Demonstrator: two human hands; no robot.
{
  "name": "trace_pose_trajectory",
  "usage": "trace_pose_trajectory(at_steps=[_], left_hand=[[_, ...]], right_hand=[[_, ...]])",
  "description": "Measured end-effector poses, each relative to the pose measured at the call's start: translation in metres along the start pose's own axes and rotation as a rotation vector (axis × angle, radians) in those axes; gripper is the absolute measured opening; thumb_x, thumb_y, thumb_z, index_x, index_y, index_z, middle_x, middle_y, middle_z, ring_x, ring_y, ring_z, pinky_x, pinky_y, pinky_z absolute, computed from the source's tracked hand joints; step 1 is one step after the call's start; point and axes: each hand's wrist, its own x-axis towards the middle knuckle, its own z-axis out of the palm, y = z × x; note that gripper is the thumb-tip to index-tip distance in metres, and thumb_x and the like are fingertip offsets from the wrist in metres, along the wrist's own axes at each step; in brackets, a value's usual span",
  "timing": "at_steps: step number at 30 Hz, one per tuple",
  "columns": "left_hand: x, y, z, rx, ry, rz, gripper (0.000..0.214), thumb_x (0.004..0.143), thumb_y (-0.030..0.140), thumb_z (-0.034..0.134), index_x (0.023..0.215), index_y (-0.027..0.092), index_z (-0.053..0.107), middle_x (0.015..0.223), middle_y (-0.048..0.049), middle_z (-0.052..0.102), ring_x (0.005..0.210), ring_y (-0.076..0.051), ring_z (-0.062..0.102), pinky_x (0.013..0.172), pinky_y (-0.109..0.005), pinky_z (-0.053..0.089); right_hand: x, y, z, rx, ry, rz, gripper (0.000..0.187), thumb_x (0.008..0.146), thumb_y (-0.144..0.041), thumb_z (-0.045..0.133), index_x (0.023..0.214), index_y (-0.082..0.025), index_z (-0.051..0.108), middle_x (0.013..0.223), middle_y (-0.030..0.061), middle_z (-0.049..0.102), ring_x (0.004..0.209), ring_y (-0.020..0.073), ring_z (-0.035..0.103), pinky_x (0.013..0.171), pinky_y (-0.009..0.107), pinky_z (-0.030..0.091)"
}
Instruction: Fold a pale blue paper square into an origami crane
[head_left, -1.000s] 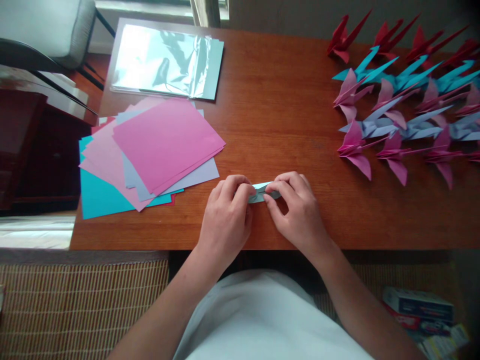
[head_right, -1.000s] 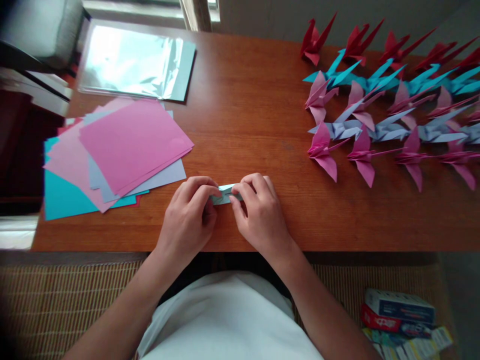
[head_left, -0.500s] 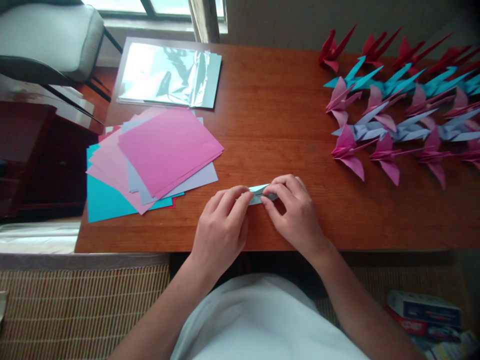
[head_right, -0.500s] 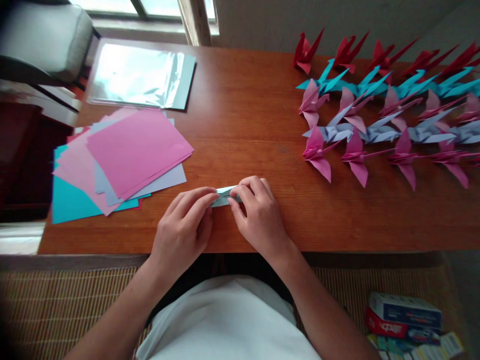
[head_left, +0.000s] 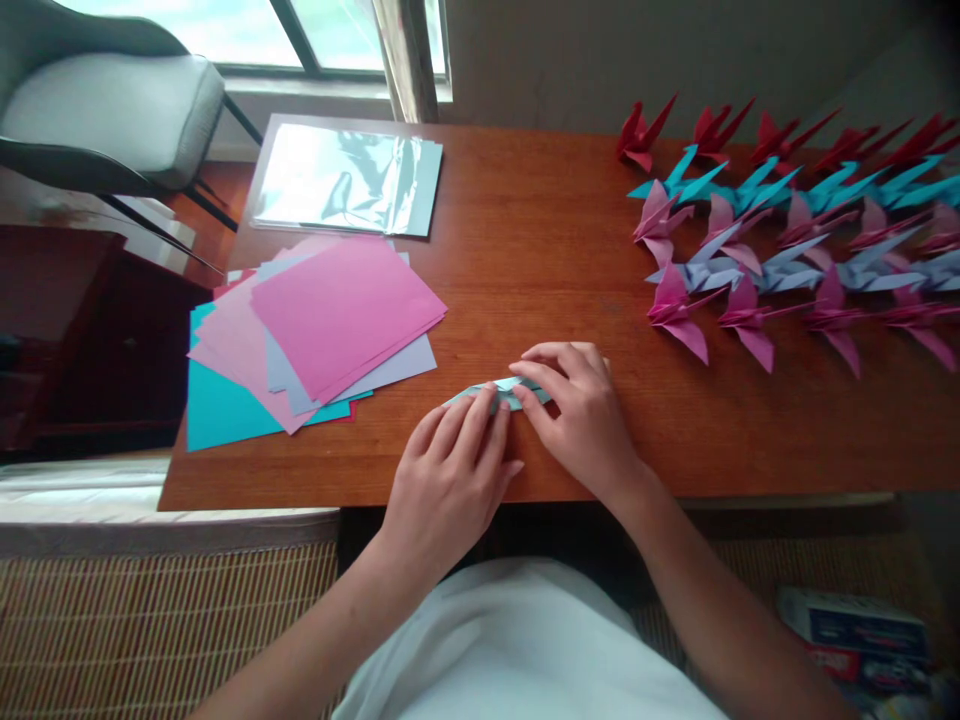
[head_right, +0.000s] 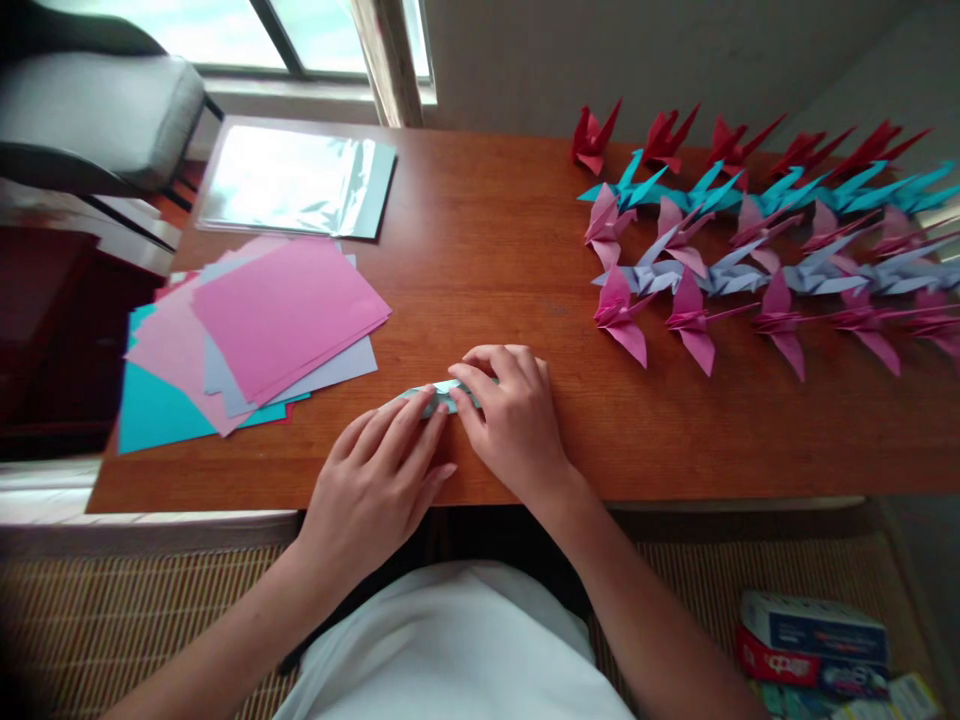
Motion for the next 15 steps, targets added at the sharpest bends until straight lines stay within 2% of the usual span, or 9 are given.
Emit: trace_pose_trajectory(at_steps=[4, 6, 9, 12, 15], left_hand=[[-0.001, -0.003, 0.000, -0.053, -0.018, 0.003, 0.051, 0.098, 0.035, 0.055, 0.141, 0.008, 0.054, 0.150, -0.0172, 0.054, 0.132, -0.033, 0.055, 0.109, -0.048, 0.043], [-0.002, -0.006, 0.002, -0.120, 0.005, -0.001, 0.047, 0.097, 0.030, 0.056, 0.140, 0.010, 0.055, 0.150, -0.0166, 0.053, 0.134, -0.033, 0.053, 0.111, -0.048, 0.042], [-0.002, -0.010, 0.006, -0.232, 0.071, -0.037, 0.039, 0.095, 0.020, 0.056, 0.133, 0.014, 0.059, 0.151, -0.0160, 0.053, 0.138, -0.031, 0.049, 0.114, -0.049, 0.041], [-0.002, -0.012, 0.008, -0.348, 0.170, -0.129, 0.039, 0.094, 0.015, 0.057, 0.133, 0.017, 0.058, 0.150, -0.0161, 0.053, 0.140, -0.030, 0.048, 0.114, -0.048, 0.043], [0.000, -0.012, 0.007, -0.489, 0.270, -0.283, 0.048, 0.093, 0.016, 0.061, 0.139, 0.019, 0.052, 0.149, -0.0155, 0.053, 0.137, -0.028, 0.051, 0.112, -0.046, 0.045]], right_hand=[[0.007, -0.002, -0.001, -0.012, -0.090, 0.020, 0.007, 0.093, -0.022, 0.063, 0.095, -0.020, 0.069, 0.105, 0.0083, 0.067, 0.101, 0.0259, 0.057, 0.091, 0.042, 0.047], [0.009, -0.004, -0.004, 0.006, -0.143, 0.036, 0.002, 0.091, -0.019, 0.064, 0.091, -0.019, 0.066, 0.103, 0.0086, 0.067, 0.101, 0.0259, 0.057, 0.089, 0.041, 0.048], [0.008, -0.007, -0.008, 0.040, -0.197, 0.070, 0.005, 0.089, -0.016, 0.065, 0.086, -0.019, 0.062, 0.096, 0.0070, 0.067, 0.095, 0.0247, 0.059, 0.087, 0.040, 0.048], [0.003, -0.008, -0.012, 0.126, -0.189, 0.135, 0.007, 0.088, -0.014, 0.065, 0.085, -0.020, 0.061, 0.086, 0.0038, 0.068, 0.085, 0.0219, 0.061, 0.079, 0.037, 0.048], [-0.004, -0.006, -0.014, 0.357, -0.104, 0.268, 0.003, 0.088, -0.018, 0.067, 0.088, -0.021, 0.066, 0.086, 0.0019, 0.070, 0.079, 0.0185, 0.065, 0.073, 0.033, 0.051]])
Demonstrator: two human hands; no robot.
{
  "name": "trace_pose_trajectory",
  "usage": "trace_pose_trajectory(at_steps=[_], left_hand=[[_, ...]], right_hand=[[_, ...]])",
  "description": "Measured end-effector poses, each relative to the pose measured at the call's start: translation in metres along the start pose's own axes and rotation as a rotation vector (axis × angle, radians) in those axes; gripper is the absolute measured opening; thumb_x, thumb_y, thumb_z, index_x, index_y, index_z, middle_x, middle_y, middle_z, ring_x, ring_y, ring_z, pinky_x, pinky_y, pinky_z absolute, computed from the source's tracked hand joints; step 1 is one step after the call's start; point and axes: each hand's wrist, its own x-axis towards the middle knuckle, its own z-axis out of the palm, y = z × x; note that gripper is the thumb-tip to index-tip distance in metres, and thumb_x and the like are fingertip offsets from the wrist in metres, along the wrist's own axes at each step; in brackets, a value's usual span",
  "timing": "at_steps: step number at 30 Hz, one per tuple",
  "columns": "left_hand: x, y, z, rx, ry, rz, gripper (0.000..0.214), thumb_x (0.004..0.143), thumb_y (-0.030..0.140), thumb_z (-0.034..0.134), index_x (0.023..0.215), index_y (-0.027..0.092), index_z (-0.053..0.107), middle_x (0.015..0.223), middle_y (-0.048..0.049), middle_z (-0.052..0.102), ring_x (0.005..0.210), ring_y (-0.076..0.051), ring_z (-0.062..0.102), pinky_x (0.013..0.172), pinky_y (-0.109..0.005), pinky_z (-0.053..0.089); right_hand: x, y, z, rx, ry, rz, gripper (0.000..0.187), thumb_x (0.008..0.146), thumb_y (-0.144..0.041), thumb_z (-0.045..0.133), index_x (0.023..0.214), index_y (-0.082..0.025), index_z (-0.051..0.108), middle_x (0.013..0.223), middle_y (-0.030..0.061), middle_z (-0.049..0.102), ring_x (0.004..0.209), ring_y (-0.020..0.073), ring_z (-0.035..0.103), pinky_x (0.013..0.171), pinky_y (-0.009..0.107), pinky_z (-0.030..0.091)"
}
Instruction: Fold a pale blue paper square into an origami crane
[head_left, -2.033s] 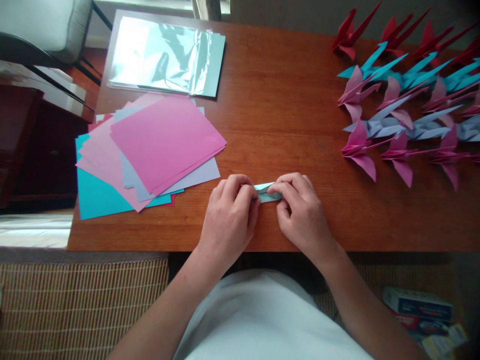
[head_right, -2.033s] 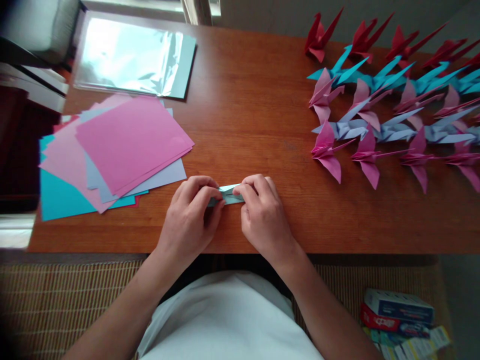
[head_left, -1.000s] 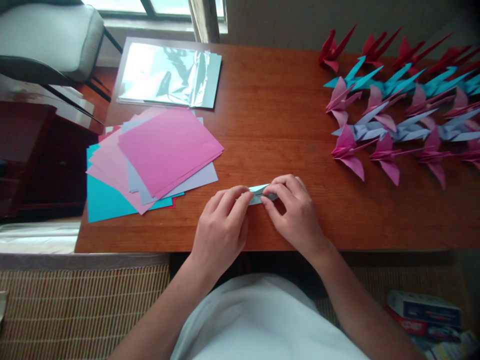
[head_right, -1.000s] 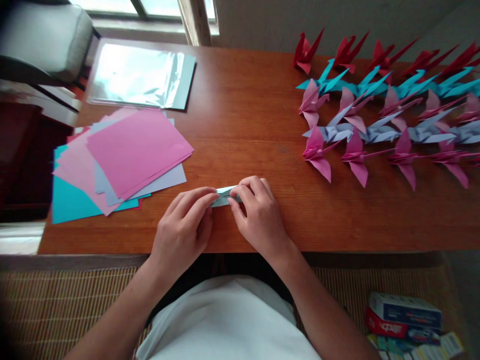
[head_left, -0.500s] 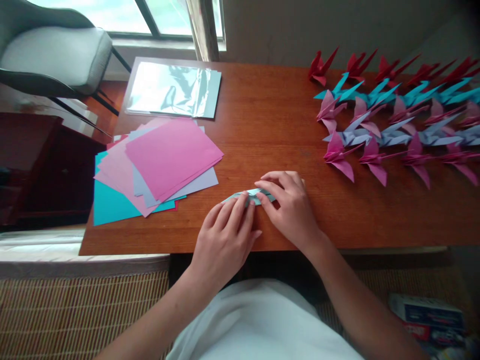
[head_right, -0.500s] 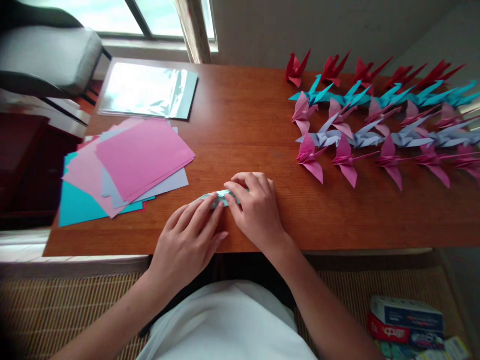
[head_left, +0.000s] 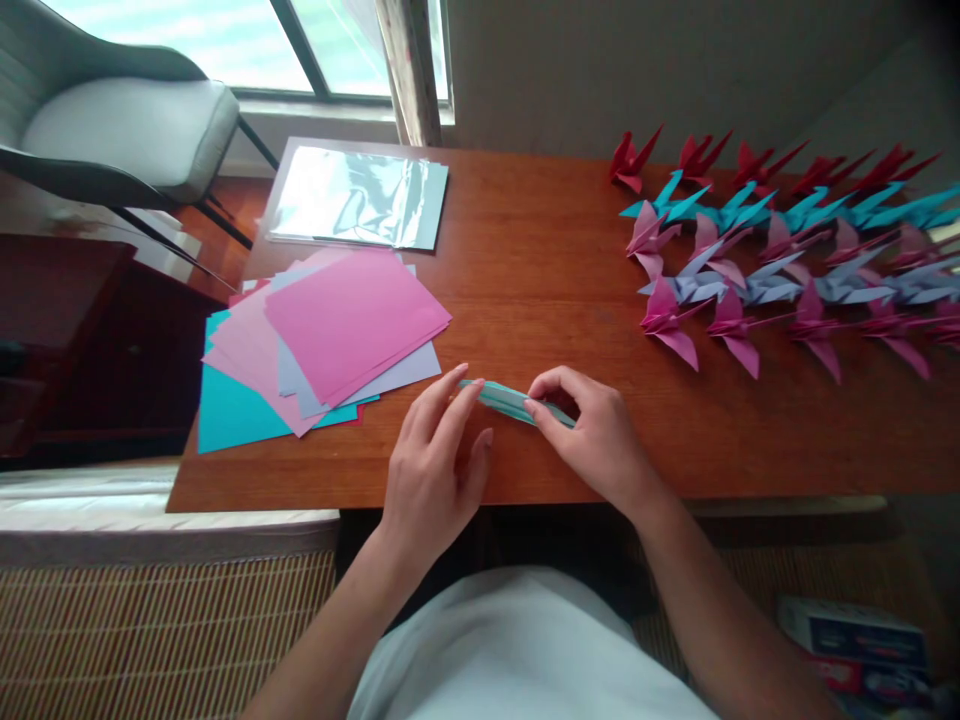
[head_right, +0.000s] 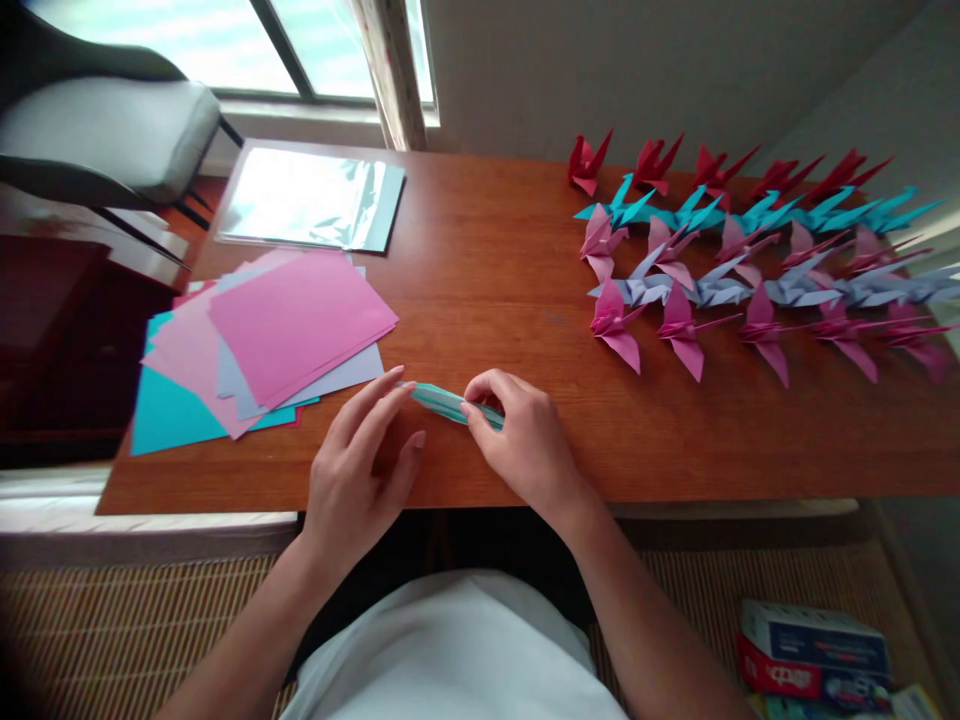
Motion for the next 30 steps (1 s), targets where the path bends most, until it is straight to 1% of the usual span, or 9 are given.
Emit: trace_pose_trajectory(at_steps=[4, 6, 8, 10, 14, 19, 24, 26, 30], left_hand=[[0.010, 0.007, 0.002, -0.322, 0.115, -0.216, 0.056, 0.091, 0.022, 0.066, 0.144, 0.023, 0.047, 0.146, -0.0137, 0.054, 0.130, -0.026, 0.057, 0.101, -0.039, 0.054], [0.016, 0.012, 0.006, -0.544, 0.043, -0.297, 0.046, 0.092, 0.024, 0.066, 0.136, 0.023, 0.054, 0.135, -0.0117, 0.062, 0.119, -0.023, 0.064, 0.097, -0.036, 0.056], [0.023, 0.018, 0.012, -0.759, -0.130, -0.346, 0.026, 0.093, 0.027, 0.065, 0.118, 0.019, 0.065, 0.114, -0.0092, 0.072, 0.099, -0.020, 0.070, 0.088, -0.032, 0.058], [0.028, 0.021, 0.018, -0.864, -0.190, -0.381, 0.015, 0.093, 0.030, 0.065, 0.099, 0.017, 0.070, 0.093, -0.0062, 0.073, 0.082, -0.018, 0.069, 0.079, -0.029, 0.057], [0.034, 0.020, 0.026, -0.810, -0.149, -0.390, 0.018, 0.091, 0.032, 0.065, 0.087, 0.016, 0.072, 0.075, -0.0020, 0.066, 0.067, -0.014, 0.060, 0.066, -0.024, 0.051], [0.037, 0.018, 0.024, -0.721, -0.214, -0.319, 0.025, 0.092, 0.032, 0.063, 0.077, 0.014, 0.071, 0.061, 0.0013, 0.056, 0.055, -0.009, 0.045, 0.053, -0.021, 0.038], [0.040, 0.020, 0.025, -0.673, -0.167, -0.273, 0.027, 0.090, 0.029, 0.066, 0.068, 0.014, 0.065, 0.055, 0.0049, 0.044, 0.051, -0.007, 0.035, 0.049, -0.020, 0.029], [0.040, 0.021, 0.025, -0.657, -0.152, -0.275, 0.025, 0.090, 0.028, 0.066, 0.070, 0.014, 0.066, 0.056, 0.0049, 0.046, 0.052, -0.007, 0.037, 0.049, -0.020, 0.030], [0.039, 0.020, 0.024, -0.617, -0.175, -0.274, 0.021, 0.094, 0.030, 0.061, 0.083, 0.015, 0.070, 0.066, 0.0007, 0.062, 0.056, -0.009, 0.050, 0.054, -0.021, 0.039]], right_hand=[[-0.006, 0.004, 0.002, 0.398, 0.117, 0.150, 0.015, 0.089, -0.030, 0.071, 0.102, -0.024, 0.072, 0.098, 0.0033, 0.074, 0.087, 0.0185, 0.070, 0.076, 0.031, 0.056], [-0.007, 0.003, 0.005, 0.550, 0.131, 0.172, 0.014, 0.088, -0.032, 0.072, 0.101, -0.025, 0.073, 0.096, 0.0023, 0.075, 0.086, 0.0175, 0.071, 0.074, 0.029, 0.057], [-0.008, 0.002, 0.008, 0.651, 0.140, 0.169, 0.011, 0.088, -0.032, 0.074, 0.097, -0.026, 0.074, 0.093, 0.0005, 0.075, 0.084, 0.0157, 0.070, 0.073, 0.027, 0.057], [-0.009, -0.001, 0.010, 0.693, 0.154, 0.159, 0.010, 0.087, -0.030, 0.074, 0.096, -0.027, 0.073, 0.091, -0.0007, 0.074, 0.083, 0.0145, 0.069, 0.074, 0.026, 0.057], [-0.011, -0.002, 0.005, 0.626, 0.143, 0.129, 0.010, 0.090, -0.031, 0.071, 0.098, -0.026, 0.071, 0.092, 0.0006, 0.072, 0.084, 0.0158, 0.067, 0.077, 0.029, 0.055], [-0.008, -0.001, -0.008, 0.356, 0.056, -0.009, 0.008, 0.093, -0.030, 0.066, 0.094, -0.024, 0.071, 0.086, 0.0003, 0.067, 0.079, 0.0155, 0.062, 0.074, 0.030, 0.049], [-0.006, -0.005, -0.008, 0.232, 0.079, -0.077, 0.010, 0.095, -0.024, 0.063, 0.090, -0.022, 0.070, 0.085, 0.0006, 0.068, 0.081, 0.0152, 0.062, 0.074, 0.029, 0.047], [-0.007, -0.006, -0.004, 0.239, 0.123, -0.067, 0.008, 0.095, -0.024, 0.064, 0.091, -0.022, 0.071, 0.086, 0.0003, 0.069, 0.081, 0.0151, 0.063, 0.074, 0.029, 0.048], [-0.007, -0.006, -0.001, 0.196, 0.200, -0.063, 0.006, 0.094, -0.025, 0.067, 0.097, -0.025, 0.071, 0.088, 0.0001, 0.070, 0.081, 0.0155, 0.064, 0.075, 0.030, 0.050]])
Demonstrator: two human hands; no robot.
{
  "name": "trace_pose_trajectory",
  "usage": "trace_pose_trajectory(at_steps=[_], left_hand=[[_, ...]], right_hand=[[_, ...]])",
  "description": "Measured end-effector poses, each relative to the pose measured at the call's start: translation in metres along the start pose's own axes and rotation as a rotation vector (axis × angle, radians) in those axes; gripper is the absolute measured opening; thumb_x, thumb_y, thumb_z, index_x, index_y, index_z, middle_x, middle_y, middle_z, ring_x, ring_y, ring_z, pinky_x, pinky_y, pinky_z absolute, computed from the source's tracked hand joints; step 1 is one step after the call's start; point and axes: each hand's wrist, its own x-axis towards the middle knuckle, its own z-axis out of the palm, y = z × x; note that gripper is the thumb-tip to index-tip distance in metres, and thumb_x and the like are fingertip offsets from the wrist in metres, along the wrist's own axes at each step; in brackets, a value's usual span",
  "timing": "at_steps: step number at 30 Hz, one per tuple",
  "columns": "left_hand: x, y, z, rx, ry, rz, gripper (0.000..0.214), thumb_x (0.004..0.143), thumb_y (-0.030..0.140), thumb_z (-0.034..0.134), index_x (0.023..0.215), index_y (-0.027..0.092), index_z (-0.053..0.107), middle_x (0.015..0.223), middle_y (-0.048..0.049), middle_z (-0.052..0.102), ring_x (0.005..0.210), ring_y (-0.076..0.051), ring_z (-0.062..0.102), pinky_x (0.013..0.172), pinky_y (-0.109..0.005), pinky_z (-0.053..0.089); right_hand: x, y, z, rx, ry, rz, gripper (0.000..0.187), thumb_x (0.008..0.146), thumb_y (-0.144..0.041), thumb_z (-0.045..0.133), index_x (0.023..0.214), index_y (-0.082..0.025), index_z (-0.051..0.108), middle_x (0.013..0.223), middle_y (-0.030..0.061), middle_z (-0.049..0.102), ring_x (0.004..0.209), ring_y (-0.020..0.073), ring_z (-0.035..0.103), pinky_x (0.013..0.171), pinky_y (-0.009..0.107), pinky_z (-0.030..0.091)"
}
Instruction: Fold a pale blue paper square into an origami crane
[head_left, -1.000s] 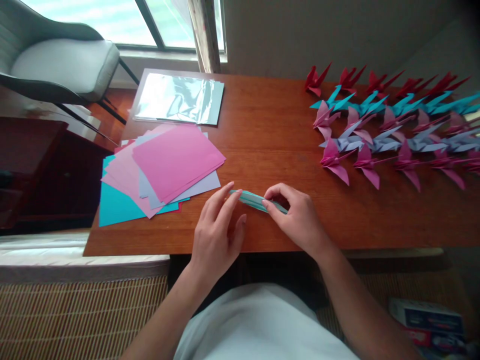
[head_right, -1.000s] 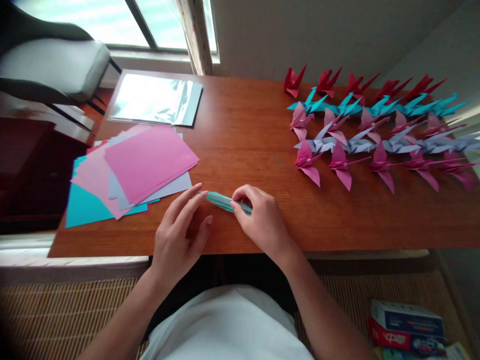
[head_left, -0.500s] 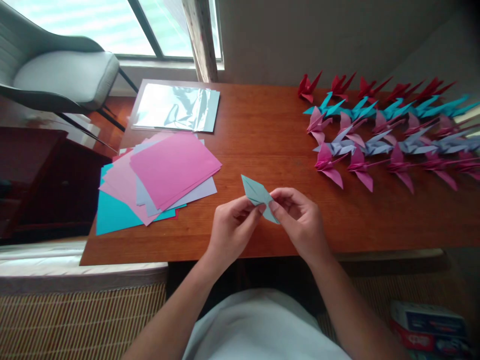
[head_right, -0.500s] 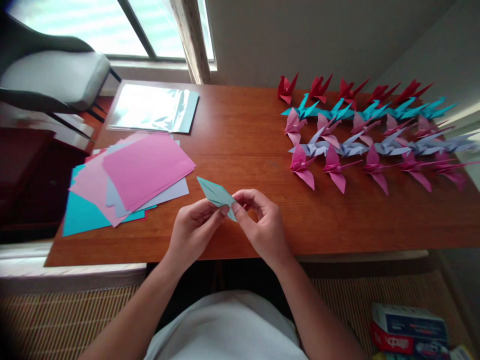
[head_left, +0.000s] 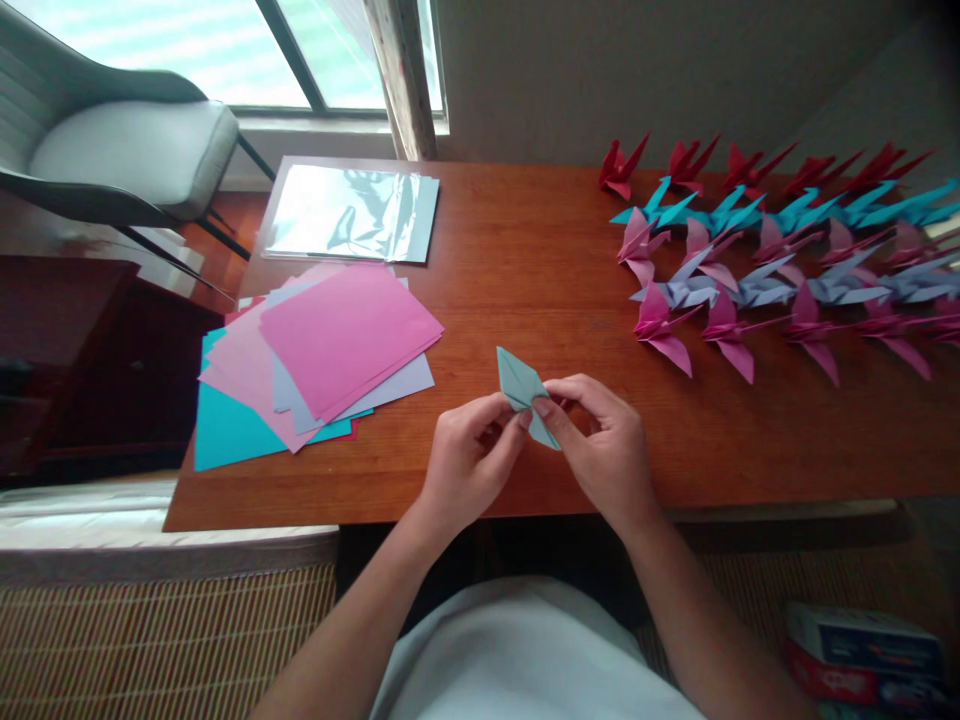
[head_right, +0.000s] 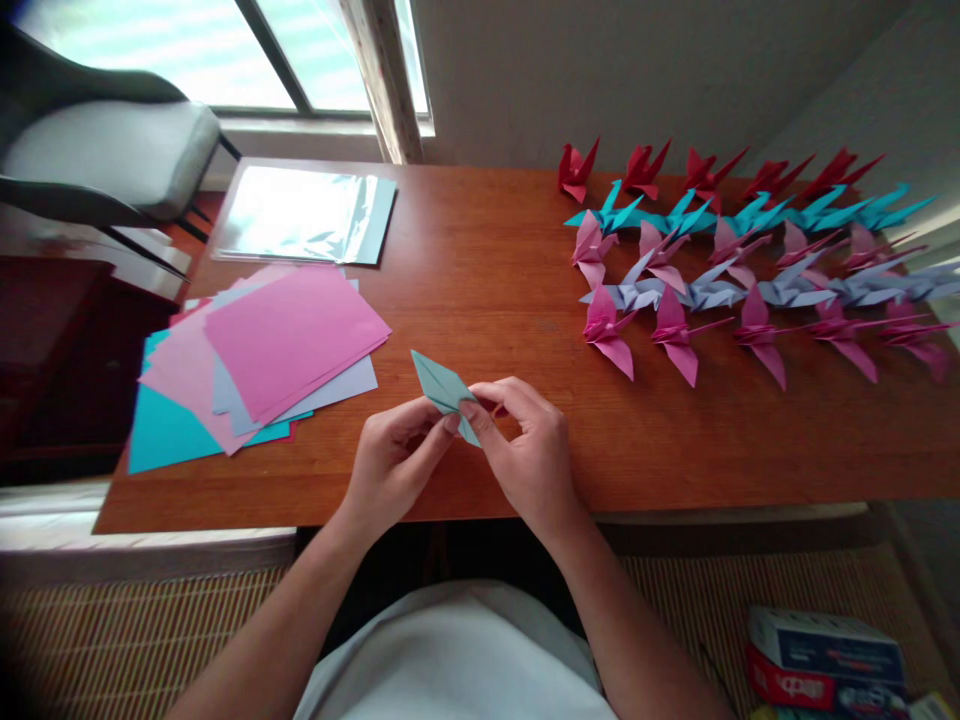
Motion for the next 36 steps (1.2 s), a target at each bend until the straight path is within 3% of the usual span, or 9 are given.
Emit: trace_pose_trajectory(at_steps=[5, 12, 18, 26, 36], left_hand=[[-0.002, -0.004, 0.001, 0.002, 0.060, -0.039, 0.023, 0.095, 0.034, 0.059, 0.084, 0.017, 0.070, 0.071, -0.0030, 0.069, 0.060, -0.013, 0.061, 0.057, -0.022, 0.048], [-0.002, -0.008, 0.001, -0.058, 0.077, -0.061, 0.019, 0.093, 0.032, 0.061, 0.087, 0.018, 0.071, 0.077, -0.0043, 0.073, 0.067, -0.016, 0.068, 0.061, -0.023, 0.054], [-0.001, -0.008, 0.001, -0.011, 0.071, -0.009, 0.017, 0.094, 0.027, 0.059, 0.095, 0.017, 0.072, 0.082, -0.0047, 0.075, 0.068, -0.015, 0.068, 0.063, -0.023, 0.053], [0.000, -0.006, 0.001, 0.156, 0.131, 0.069, 0.015, 0.092, 0.020, 0.057, 0.086, 0.016, 0.070, 0.076, -0.0028, 0.072, 0.062, -0.012, 0.063, 0.060, -0.021, 0.048], [-0.001, -0.008, -0.006, 0.081, 0.070, 0.051, 0.014, 0.090, 0.019, 0.052, 0.088, 0.016, 0.066, 0.076, -0.0021, 0.069, 0.062, -0.014, 0.063, 0.060, -0.024, 0.048]], right_hand=[[-0.002, 0.001, 0.002, -0.171, 0.109, -0.142, 0.018, 0.093, -0.026, 0.067, 0.110, -0.027, 0.070, 0.106, 0.0062, 0.070, 0.099, 0.0220, 0.065, 0.085, 0.038, 0.053], [-0.003, -0.003, 0.008, -0.248, 0.168, -0.199, 0.011, 0.092, -0.017, 0.064, 0.098, -0.026, 0.068, 0.098, 0.0064, 0.068, 0.096, 0.0227, 0.064, 0.086, 0.041, 0.053], [0.002, -0.006, 0.013, -0.326, 0.163, -0.257, 0.016, 0.094, -0.013, 0.057, 0.103, -0.025, 0.063, 0.094, 0.0061, 0.070, 0.090, 0.0223, 0.065, 0.083, 0.039, 0.053], [-0.003, 0.002, 0.020, -0.492, 0.134, -0.373, 0.022, 0.095, -0.012, 0.056, 0.109, -0.024, 0.068, 0.098, 0.0083, 0.069, 0.091, 0.0223, 0.063, 0.085, 0.039, 0.052], [-0.001, 0.003, 0.015, -0.372, 0.018, -0.340, 0.023, 0.098, -0.020, 0.058, 0.116, -0.027, 0.070, 0.102, 0.0065, 0.069, 0.096, 0.0186, 0.065, 0.089, 0.034, 0.055]])
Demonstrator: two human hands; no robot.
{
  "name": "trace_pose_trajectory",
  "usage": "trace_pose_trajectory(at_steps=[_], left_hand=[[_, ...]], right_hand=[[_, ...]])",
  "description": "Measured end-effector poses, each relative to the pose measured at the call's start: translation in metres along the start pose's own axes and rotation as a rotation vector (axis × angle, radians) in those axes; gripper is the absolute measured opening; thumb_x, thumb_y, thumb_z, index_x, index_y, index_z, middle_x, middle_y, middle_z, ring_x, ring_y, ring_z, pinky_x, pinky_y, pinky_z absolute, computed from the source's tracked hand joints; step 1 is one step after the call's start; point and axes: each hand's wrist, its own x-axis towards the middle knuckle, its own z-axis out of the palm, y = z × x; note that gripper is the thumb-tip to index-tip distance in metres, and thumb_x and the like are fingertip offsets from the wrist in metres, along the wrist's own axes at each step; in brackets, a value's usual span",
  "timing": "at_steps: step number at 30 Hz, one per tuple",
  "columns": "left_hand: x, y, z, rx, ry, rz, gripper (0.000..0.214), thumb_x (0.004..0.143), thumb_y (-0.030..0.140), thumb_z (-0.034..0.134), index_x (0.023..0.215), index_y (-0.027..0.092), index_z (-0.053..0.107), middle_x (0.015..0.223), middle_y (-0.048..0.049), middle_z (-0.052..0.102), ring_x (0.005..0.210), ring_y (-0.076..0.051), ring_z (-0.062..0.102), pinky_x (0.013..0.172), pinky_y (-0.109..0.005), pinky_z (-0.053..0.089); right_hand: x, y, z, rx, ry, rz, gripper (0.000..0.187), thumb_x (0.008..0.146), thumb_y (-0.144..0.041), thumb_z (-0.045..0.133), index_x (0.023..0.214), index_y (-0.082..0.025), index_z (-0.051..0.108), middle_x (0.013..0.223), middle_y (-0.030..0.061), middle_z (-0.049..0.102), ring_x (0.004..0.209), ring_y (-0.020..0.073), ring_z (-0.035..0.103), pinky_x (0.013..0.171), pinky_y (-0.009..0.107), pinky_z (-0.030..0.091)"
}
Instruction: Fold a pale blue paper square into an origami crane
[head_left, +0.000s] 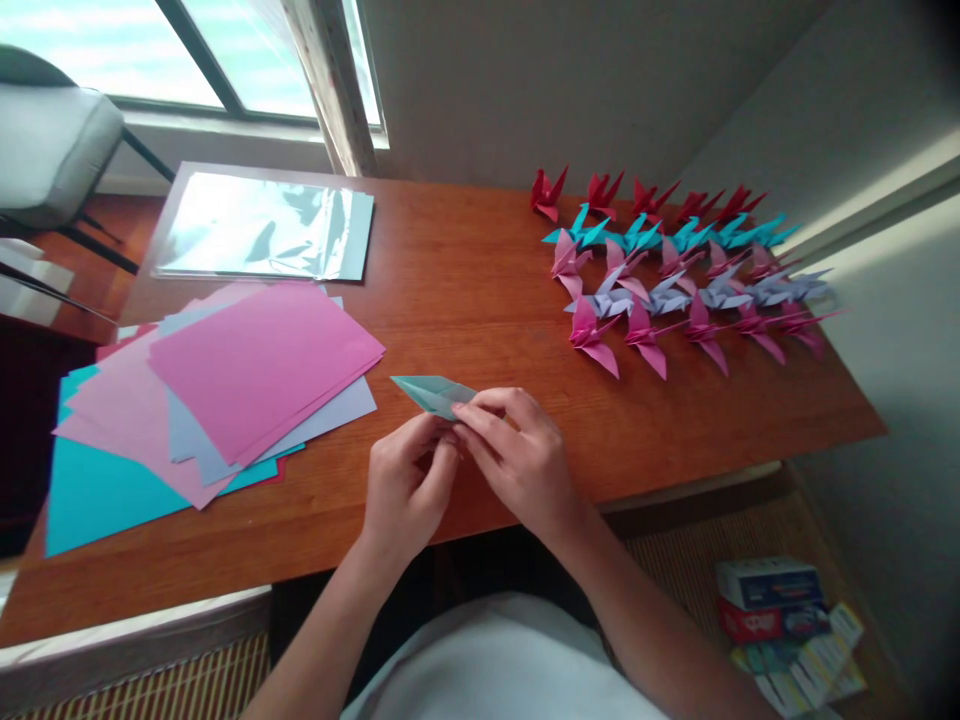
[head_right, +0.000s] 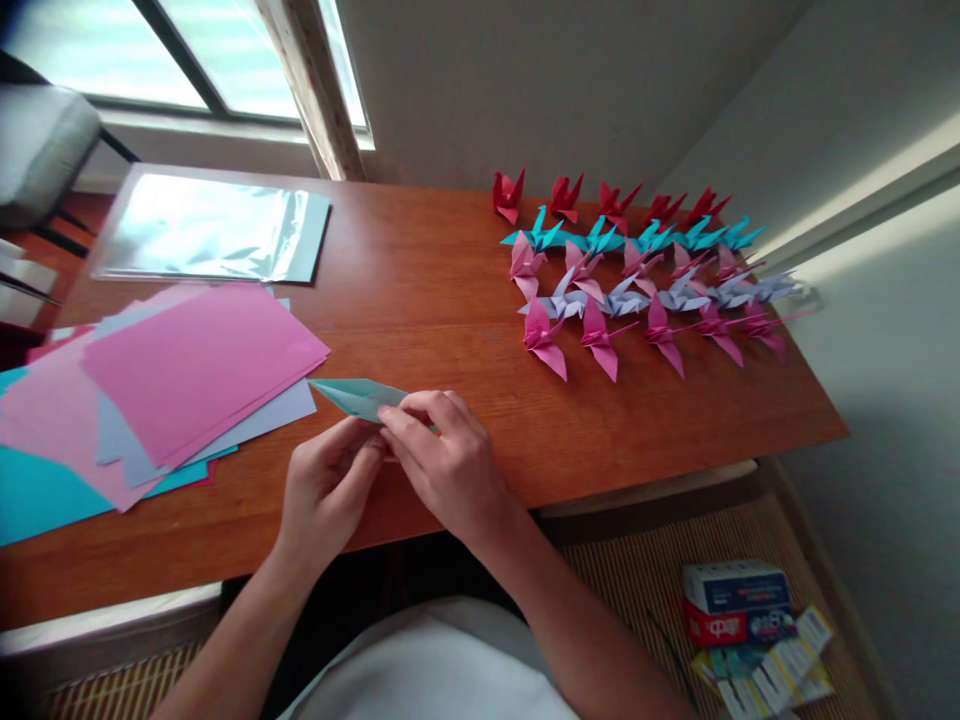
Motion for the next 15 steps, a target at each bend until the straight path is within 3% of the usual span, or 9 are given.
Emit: trace_pose_trajectory(at_steps=[5, 15], left_hand=[[0.001, 0.006, 0.001, 0.031, 0.002, 0.062, 0.017, 0.086, 0.013, 0.051, 0.087, 0.017, 0.068, 0.075, -0.0020, 0.070, 0.066, -0.015, 0.065, 0.065, -0.024, 0.050], [-0.001, 0.011, 0.001, -0.076, -0.072, 0.050, 0.019, 0.095, 0.029, 0.057, 0.092, 0.018, 0.071, 0.088, -0.0063, 0.075, 0.075, -0.017, 0.067, 0.072, -0.027, 0.051]], right_hand=[[0.005, 0.003, -0.009, 0.152, -0.016, 0.058, 0.017, 0.095, -0.021, 0.063, 0.110, -0.026, 0.071, 0.098, 0.0046, 0.069, 0.094, 0.0175, 0.067, 0.085, 0.032, 0.056], [0.012, 0.011, -0.024, 0.452, -0.131, 0.237, 0.014, 0.089, -0.032, 0.073, 0.102, -0.027, 0.073, 0.094, 0.0017, 0.070, 0.085, 0.0167, 0.067, 0.076, 0.031, 0.056]])
